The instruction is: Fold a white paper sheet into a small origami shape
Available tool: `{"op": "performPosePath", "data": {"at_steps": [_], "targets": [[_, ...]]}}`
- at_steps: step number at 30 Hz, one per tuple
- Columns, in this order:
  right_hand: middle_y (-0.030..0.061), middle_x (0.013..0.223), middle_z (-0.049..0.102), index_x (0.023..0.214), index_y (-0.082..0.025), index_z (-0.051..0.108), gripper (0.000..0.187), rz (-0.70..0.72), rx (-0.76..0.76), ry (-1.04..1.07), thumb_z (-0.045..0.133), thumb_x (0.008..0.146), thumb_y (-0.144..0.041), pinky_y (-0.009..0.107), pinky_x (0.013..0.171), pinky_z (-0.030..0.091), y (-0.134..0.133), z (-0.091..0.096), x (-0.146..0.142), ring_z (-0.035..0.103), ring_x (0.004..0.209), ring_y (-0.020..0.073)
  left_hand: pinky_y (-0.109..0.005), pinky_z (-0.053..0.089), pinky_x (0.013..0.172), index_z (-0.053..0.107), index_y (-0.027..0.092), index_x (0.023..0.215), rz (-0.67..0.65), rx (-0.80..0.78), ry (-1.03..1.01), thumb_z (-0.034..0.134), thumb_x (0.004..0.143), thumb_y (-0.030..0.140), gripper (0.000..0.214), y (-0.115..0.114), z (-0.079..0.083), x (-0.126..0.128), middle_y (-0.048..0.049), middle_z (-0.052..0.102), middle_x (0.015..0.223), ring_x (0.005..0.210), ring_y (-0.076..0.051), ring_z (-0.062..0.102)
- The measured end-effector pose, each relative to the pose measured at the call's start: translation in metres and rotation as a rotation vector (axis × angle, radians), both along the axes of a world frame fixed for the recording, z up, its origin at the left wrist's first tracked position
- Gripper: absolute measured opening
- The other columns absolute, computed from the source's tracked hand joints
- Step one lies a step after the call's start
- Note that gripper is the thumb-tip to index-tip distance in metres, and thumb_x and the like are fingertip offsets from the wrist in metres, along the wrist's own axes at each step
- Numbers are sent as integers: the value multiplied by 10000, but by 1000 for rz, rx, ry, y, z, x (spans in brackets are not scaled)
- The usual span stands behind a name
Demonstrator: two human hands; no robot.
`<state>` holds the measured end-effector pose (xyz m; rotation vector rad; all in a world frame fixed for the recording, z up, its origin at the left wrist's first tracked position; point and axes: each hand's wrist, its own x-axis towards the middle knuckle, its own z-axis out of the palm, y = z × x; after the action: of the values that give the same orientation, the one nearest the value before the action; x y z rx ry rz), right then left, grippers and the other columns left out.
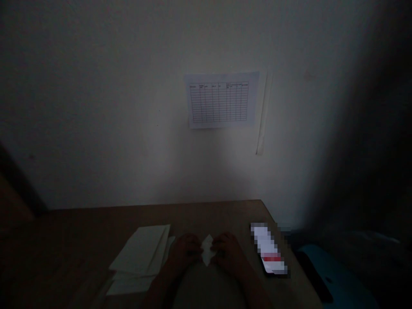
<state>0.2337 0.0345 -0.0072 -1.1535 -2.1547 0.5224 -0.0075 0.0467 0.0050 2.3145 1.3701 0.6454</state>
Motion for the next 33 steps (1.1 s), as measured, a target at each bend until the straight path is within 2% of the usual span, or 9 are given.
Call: {"op": "performPosePath", "data": {"at_steps": [10,16,24,29,33], "targets": [[42,1133,684,989,-277,734,293,36,8,40,802,706,-251,421,994,403,4,-7,1,540,1149,254,-347,418,933,789,267,826,38,-32,-80,797,711,315,125,-2,-3,2,-35,717,1030,1051,-228,602],[41,1131,684,972,-278,732,227,20,-10,48,772,748,-275,421,979,407,1,-1,-1,552,1129,251,-345,418,943,786,264,842,43,-44,-80,777,724,294,122,-2,-4,2,-39,703,1034,1050,-228,598],[36,1084,691,920,-259,709,127,40,-5,74,735,802,-297,385,958,414,1,2,-2,564,1102,233,-316,422,913,753,241,838,42,4,-104,658,814,215,102,-5,-7,7,-29,676,1008,1006,-195,588],[43,1068,696,920,-249,706,166,42,-5,98,761,778,-315,385,945,431,-1,6,-2,574,1083,236,-314,415,909,719,212,823,47,-6,-69,554,853,190,169,-8,-1,16,-41,662,969,994,-199,567],[44,1082,699,923,-269,722,95,61,5,76,651,863,-281,393,953,439,-2,8,-3,581,1085,228,-306,410,886,699,199,816,101,-16,-58,516,849,160,189,-10,3,21,-43,646,964,980,-198,562]]}}
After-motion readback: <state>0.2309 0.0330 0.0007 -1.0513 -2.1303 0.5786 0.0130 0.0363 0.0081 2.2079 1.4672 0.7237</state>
